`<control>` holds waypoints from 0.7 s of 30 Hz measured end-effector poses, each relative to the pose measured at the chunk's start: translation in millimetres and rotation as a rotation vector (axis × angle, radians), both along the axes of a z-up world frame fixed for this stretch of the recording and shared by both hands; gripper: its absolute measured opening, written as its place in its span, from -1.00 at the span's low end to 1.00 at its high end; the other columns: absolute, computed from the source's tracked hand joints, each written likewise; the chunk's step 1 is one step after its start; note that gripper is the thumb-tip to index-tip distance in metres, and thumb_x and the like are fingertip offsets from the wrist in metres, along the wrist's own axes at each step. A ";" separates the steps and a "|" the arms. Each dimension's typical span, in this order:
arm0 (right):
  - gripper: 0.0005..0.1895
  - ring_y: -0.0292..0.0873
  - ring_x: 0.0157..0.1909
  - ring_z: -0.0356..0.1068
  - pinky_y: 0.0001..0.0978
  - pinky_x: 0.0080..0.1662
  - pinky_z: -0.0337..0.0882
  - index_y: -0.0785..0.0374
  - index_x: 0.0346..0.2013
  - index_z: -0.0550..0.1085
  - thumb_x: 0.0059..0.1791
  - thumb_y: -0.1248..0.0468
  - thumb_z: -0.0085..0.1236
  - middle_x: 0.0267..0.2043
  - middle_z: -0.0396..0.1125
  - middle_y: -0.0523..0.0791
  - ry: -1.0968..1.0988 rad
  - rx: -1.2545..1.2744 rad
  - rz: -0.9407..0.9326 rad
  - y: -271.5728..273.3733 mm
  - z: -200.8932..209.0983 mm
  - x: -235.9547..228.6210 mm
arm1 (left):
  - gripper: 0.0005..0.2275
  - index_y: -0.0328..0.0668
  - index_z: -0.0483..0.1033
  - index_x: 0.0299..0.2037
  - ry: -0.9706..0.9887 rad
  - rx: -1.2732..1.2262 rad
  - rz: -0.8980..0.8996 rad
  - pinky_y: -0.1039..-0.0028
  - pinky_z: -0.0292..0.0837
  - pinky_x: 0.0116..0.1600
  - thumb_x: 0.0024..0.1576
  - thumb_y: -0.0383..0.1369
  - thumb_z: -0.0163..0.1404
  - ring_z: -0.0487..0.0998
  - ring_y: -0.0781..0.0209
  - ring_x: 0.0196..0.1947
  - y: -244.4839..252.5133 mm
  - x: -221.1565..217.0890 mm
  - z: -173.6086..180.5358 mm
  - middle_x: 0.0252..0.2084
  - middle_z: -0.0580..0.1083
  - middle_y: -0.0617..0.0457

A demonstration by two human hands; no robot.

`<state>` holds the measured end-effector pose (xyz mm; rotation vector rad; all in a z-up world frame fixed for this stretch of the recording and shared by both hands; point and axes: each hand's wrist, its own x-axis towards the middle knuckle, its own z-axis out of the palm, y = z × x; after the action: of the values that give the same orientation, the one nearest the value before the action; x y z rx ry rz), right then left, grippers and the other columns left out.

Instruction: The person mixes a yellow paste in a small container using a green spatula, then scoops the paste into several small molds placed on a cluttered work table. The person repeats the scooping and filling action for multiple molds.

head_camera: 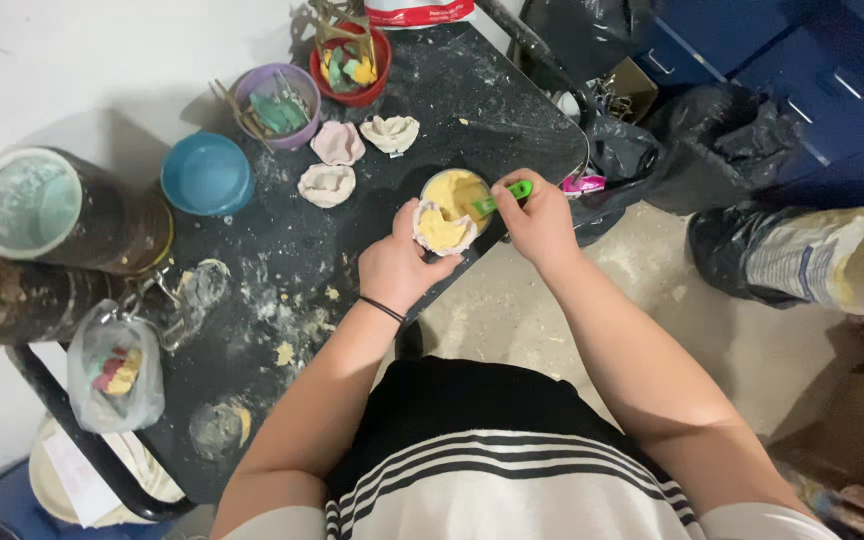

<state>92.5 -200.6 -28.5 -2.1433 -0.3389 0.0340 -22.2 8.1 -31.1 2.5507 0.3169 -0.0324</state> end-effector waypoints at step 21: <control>-0.95 -0.02 -0.32 0.43 -0.20 -0.15 0.40 0.05 -0.25 0.61 0.05 0.20 0.22 -0.47 0.40 -0.05 0.054 0.031 -0.137 5.1 -5.8 -6.9 | -0.13 0.07 0.08 0.41 0.061 -0.041 -0.063 0.21 0.57 -0.09 -0.06 0.25 0.12 0.71 -0.03 -0.27 9.7 11.3 -7.2 -0.43 0.64 0.17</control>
<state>85.6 -195.6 -34.3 -2.1257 -0.1589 0.0082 -10.9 17.8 -38.4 2.5215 0.2562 -0.1388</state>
